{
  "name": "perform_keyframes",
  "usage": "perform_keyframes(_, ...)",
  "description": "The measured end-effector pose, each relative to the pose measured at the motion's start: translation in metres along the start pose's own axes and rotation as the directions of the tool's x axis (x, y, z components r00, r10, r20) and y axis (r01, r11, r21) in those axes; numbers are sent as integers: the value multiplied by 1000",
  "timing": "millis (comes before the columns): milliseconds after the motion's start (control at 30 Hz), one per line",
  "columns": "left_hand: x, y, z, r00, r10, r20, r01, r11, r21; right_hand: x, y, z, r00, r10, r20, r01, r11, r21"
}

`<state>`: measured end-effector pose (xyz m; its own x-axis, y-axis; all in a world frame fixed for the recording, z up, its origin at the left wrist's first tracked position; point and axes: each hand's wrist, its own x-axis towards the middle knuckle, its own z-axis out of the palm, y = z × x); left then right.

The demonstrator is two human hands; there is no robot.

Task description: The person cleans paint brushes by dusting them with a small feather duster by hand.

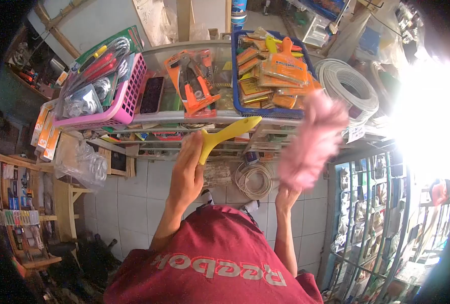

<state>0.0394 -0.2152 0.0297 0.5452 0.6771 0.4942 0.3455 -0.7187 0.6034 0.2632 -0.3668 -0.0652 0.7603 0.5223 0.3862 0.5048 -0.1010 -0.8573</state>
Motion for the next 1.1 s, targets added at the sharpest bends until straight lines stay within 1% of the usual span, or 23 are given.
perform_keyframes(33,2,0,2,1000,19,-23,-19,1000,-9,2,-7,3,984,-179,-8,179,984,11)
perform_keyframes(67,3,1,4,998,36,-44,-37,999,-19,-5,6,-9,982,-48,181,86,974,-209)
perform_keyframes(100,3,2,7,997,52,-65,-54,998,-31,-9,8,-20,929,86,359,86,896,-435)
perform_keyframes(133,4,2,9,997,49,-55,-49,999,-2,-10,9,-23,935,141,327,16,901,-433)
perform_keyframes(200,5,1,14,999,38,-38,-36,998,56,-13,19,-13,996,74,52,-71,996,-62)
perform_keyframes(233,6,2,15,999,34,-39,-33,999,36,-11,24,-12,989,150,-11,-149,989,3)
perform_keyframes(333,8,11,17,999,24,-27,-23,999,23,-3,18,-21,959,-282,37,284,953,-105)
perform_keyframes(400,6,9,26,996,59,-63,-56,997,49,-1,16,-29,969,-183,167,220,947,-233)
perform_keyframes(433,5,9,29,994,75,-82,-70,996,62,-3,17,-35,967,68,244,21,939,-345)
perform_keyframes(467,5,10,30,996,61,-72,-56,997,61,-5,18,-41,903,319,286,-160,870,-466)
perform_keyframes(500,7,14,28,997,45,-66,-41,997,61,-8,27,-33,993,62,103,-49,991,-124)
perform_keyframes(533,8,16,27,998,29,-62,-25,998,64,-3,24,-30,997,81,-16,-81,997,-12)
perform_keyframes(600,7,15,28,996,38,-82,-32,997,71,-5,38,-35,992,124,16,-123,992,-19)
perform_keyframes(633,8,18,27,996,35,-76,-29,996,81,-2,26,-30,1000,-24,-9,24,1000,13)
perform_keyframes(700,7,18,27,997,35,-71,-27,994,110,-1,33,-44,938,35,345,114,909,-402)
perform_keyframes(733,6,17,29,996,39,-74,-29,991,128,1,22,-40,942,176,286,-19,878,-479)
perform_keyframes(767,5,16,30,996,42,-78,-31,989,146,-1,28,-36,972,137,191,-77,953,-292)
perform_keyframes(833,4,18,30,995,40,-94,-27,990,139,2,28,-25,989,141,-34,-140,989,39)
perform_keyframes(867,4,18,29,994,40,-101,-26,990,136,0,27,-31,936,348,46,-349,937,4)
perform_keyframes(900,4,19,28,993,41,-107,-26,990,136,-1,35,-31,995,100,26,-98,993,-57)
perform_keyframes(933,5,22,28,993,43,-112,-28,991,134,0,42,-28,988,-156,19,157,980,-122)
perform_keyframes(1033,8,21,33,989,71,-134,-53,990,131,0,21,-41,927,170,335,27,859,-511)
perform_keyframes(1100,8,21,35,987,81,-137,-63,990,130,2,19,-31,986,145,82,-126,971,-201)
